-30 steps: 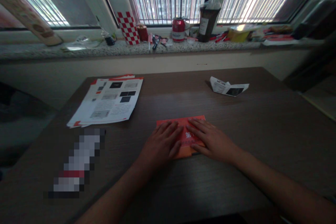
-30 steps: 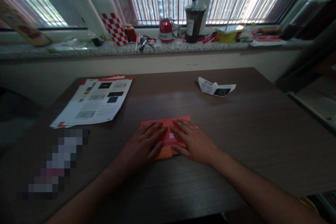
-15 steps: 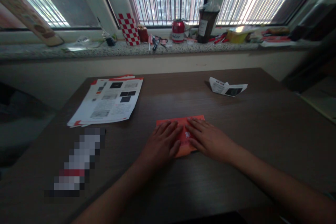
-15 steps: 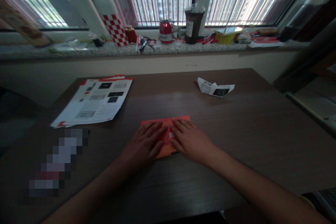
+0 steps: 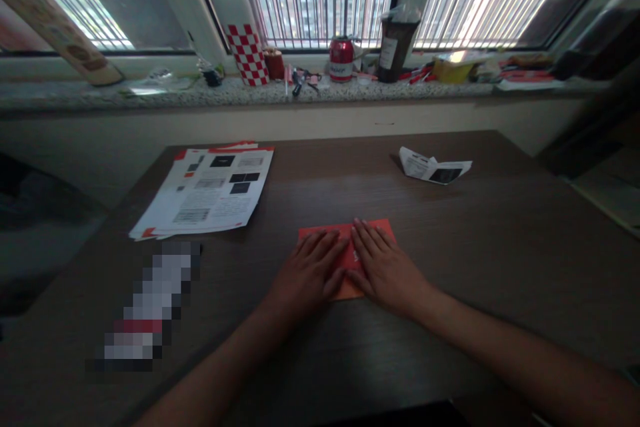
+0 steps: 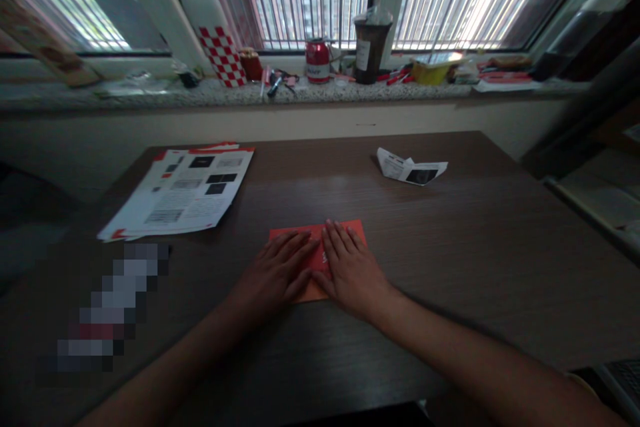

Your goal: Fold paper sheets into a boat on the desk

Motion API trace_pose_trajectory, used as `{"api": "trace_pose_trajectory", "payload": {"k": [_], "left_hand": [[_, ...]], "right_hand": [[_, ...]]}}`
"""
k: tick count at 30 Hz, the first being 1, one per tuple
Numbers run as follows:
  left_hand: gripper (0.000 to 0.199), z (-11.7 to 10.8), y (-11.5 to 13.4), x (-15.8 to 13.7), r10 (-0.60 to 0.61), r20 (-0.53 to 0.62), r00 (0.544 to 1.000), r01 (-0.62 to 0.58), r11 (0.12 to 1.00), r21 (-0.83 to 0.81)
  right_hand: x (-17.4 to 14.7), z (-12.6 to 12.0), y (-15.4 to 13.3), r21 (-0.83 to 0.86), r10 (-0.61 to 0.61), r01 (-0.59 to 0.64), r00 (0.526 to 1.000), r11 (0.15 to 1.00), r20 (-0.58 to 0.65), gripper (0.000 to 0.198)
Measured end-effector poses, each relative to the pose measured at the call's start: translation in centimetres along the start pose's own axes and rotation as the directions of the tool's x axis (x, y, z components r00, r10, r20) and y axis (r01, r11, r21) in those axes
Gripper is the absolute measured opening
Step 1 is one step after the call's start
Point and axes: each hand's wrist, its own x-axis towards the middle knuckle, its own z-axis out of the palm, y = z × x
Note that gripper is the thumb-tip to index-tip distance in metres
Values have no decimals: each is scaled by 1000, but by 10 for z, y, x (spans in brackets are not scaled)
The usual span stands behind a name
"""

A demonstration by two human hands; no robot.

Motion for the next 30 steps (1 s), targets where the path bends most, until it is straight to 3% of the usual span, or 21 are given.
{"api": "trace_pose_trajectory", "payload": {"k": [7, 12, 23, 30], "left_hand": [[59, 1, -2, -3, 32, 4, 999, -32, 999, 0], [65, -1, -3, -4, 50, 18, 999, -50, 998, -27], [74, -3, -3, -3, 8, 40, 999, -7, 1000, -30], [99, -7, -10, -5, 56, 72, 996, -50, 995, -85]], "right_hand": [[-6, 10, 4, 51, 6, -2, 998, 999, -67, 90], [-6, 9, 5, 62, -3, 6, 999, 998, -50, 98], [-24, 3, 26, 11, 102, -102, 991, 995, -87, 92], [-25, 0, 27, -10, 97, -98, 991, 995, -90, 99]]}}
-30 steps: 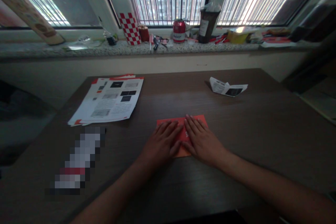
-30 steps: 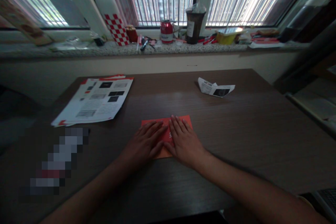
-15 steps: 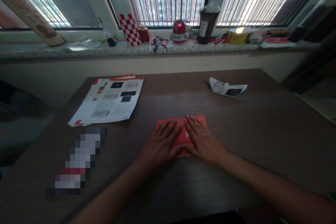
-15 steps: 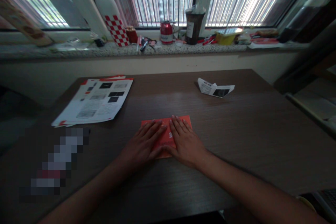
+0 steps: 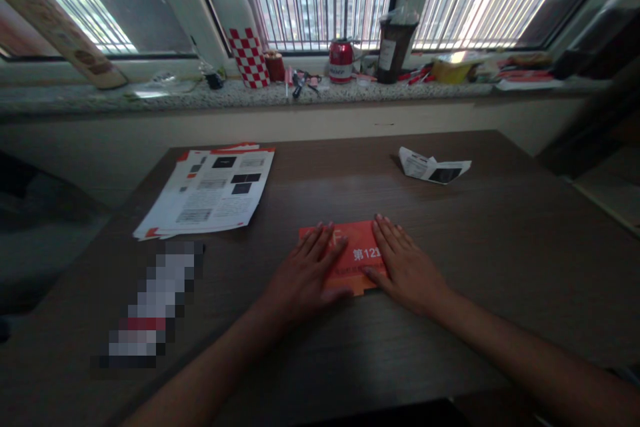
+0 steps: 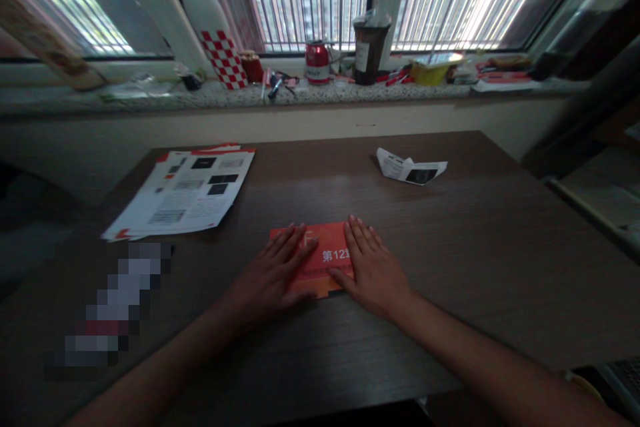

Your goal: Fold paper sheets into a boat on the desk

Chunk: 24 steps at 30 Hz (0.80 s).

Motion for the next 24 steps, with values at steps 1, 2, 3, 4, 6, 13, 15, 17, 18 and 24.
{"api": "trace_pose_trajectory", "payload": {"k": [1, 2, 3, 4, 6, 13, 15, 17, 18, 24], "left_hand": [[101, -2, -1, 0, 8, 16, 1000, -8, 1000, 2], [102, -4, -2, -1, 16, 30, 999, -16, 1000, 7], [103, -6, -2, -2, 21, 40, 999, -21, 1000, 13], [102, -7, -2, -3, 24, 45, 999, -25, 1000, 19], [100, -9, -1, -5, 19, 36, 999, -20, 999, 31], [94, -8, 10, -10, -35, -93, 995, 42, 996, 77], [86, -9, 15, -9, -71, -99, 993, 81, 991, 104], [78, -11, 20, -7, -107, -101, 989, 119, 985, 128], [76, -13, 23, -6, -116, -103, 988, 129, 983, 133], [60, -25, 30, -2, -151, -128, 980, 172, 970, 173]], "right_hand": [[0, 0, 0, 0, -4, 4, 1000, 1000, -1, 100], [0, 1, 0, 1, -8, 8, 1000, 1000, -4, 100], [0, 1, 0, 4, -14, 14, 1000, 1000, -5, 100], [0, 2, 0, 8, -21, 21, 1000, 1000, -7, 101], [1, 2, 2, 21, -35, 35, 999, 999, -10, 101], [16, -9, 12, 77, -119, 119, 993, 990, -7, 87], [19, -16, 12, 76, -135, 136, 991, 988, -26, 70], [19, -23, 9, 94, -142, 145, 989, 985, -38, 58], [17, -25, 8, 107, -152, 155, 988, 982, -37, 54], [5, -26, 7, 155, -175, 168, 984, 973, 33, 48]]}}
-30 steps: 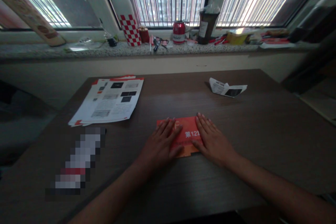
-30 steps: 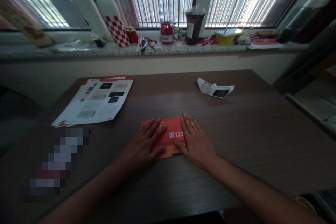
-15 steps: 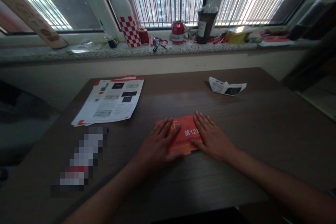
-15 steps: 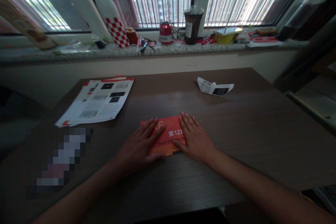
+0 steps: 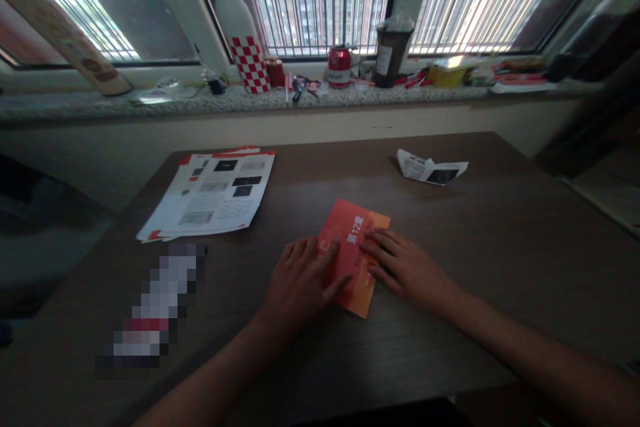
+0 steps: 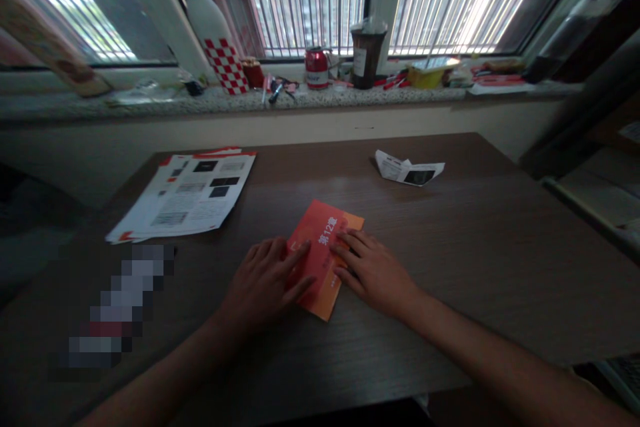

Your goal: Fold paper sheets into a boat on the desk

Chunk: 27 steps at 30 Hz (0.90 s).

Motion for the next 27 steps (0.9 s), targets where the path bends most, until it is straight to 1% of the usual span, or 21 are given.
{"api": "trace_pose_trajectory", "payload": {"k": [2, 4, 7, 9, 11, 13, 15, 17, 20, 22, 27], "left_hand": [[53, -4, -3, 3, 63, -10, 998, -63, 998, 0], [49, -5, -7, 8, 173, -8, 985, -173, 985, -15], [52, -2, -11, 13, 354, 63, 933, -349, 933, -86], [54, 3, -12, 15, 419, 105, 902, -404, 904, -138], [56, 8, -12, 15, 428, 114, 896, -406, 897, -177], [58, 11, -11, 14, 413, 104, 905, -387, 899, -205], [58, 12, -10, 13, 404, 96, 910, -376, 900, -220], [56, 10, -8, 12, 397, 98, 913, -368, 902, -223], [55, 8, -6, 11, 388, 116, 914, -357, 908, -221], [56, 7, -5, 10, 383, 120, 916, -351, 909, -225], [55, 9, -5, 10, 377, 112, 919, -341, 906, -250]], "right_hand": [[1, 1, 6, 35, -15, 14, 1000, 999, 27, 49], [4, 1, 14, 90, -49, 45, 997, 995, 51, 51], [10, -2, 26, 165, -103, 86, 990, 983, 100, 53], [13, -4, 32, 196, -117, 94, 987, 976, 106, 55], [15, -5, 34, 234, -114, 90, 989, 968, 89, 53], [16, -6, 33, 289, -83, 66, 996, 955, 46, 48], [18, -6, 33, 331, -8, 15, 1000, 944, -25, 37], [20, -6, 33, 349, 68, -33, 994, 937, -88, 25], [23, -7, 35, 353, 111, -67, 988, 933, -104, 11], [23, -6, 37, 350, 109, -69, 989, 934, -98, 8], [25, -4, 38, 320, 119, -77, 986, 944, -114, 13]]}}
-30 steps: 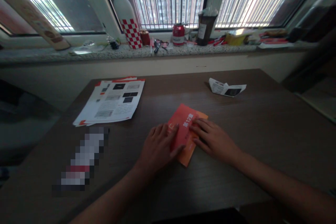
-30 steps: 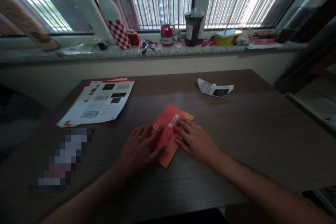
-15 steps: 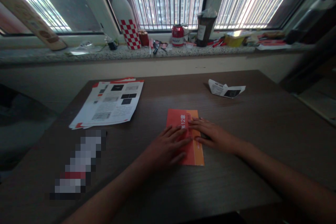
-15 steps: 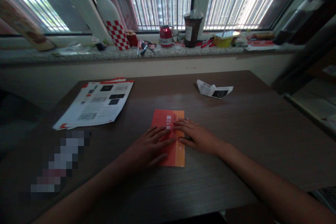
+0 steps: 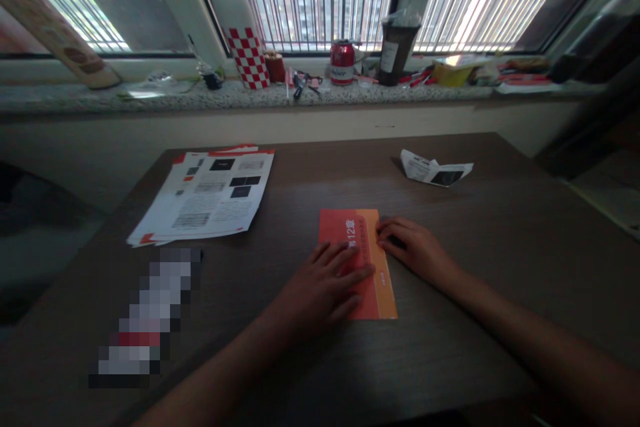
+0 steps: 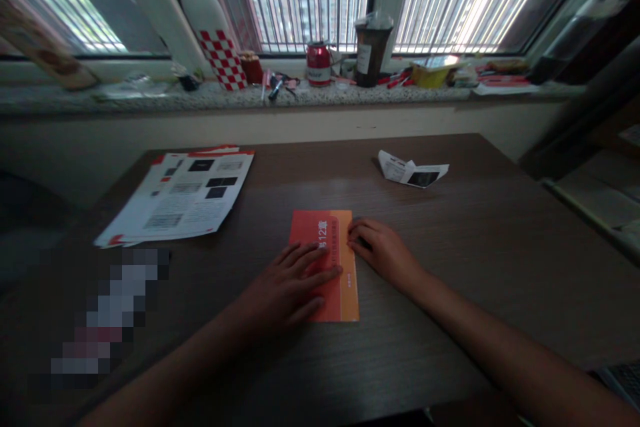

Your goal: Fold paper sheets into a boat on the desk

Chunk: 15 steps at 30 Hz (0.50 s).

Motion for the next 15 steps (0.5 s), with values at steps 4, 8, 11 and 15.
{"api": "trace_pose_trajectory", "payload": {"k": [4, 8, 11, 15], "left_hand": [[57, 0, 0, 0, -4, 3, 1000, 4, 1000, -7], [57, -1, 1, -1, -7, 19, 1000, 7, 1000, 7], [57, -2, 2, 0, -6, 28, 1000, 6, 1000, 15], [58, -1, 1, 0, -6, 19, 1000, 5, 1000, 26]], "right_hand": [[7, 1, 5, -88, 2, -4, 1000, 996, -24, 14], [23, 0, 18, -173, 10, -18, 999, 985, -46, 13], [39, 0, 30, -185, 29, -35, 999, 982, -36, 13], [57, -1, 41, -194, 45, -56, 997, 979, -61, 12]]}}
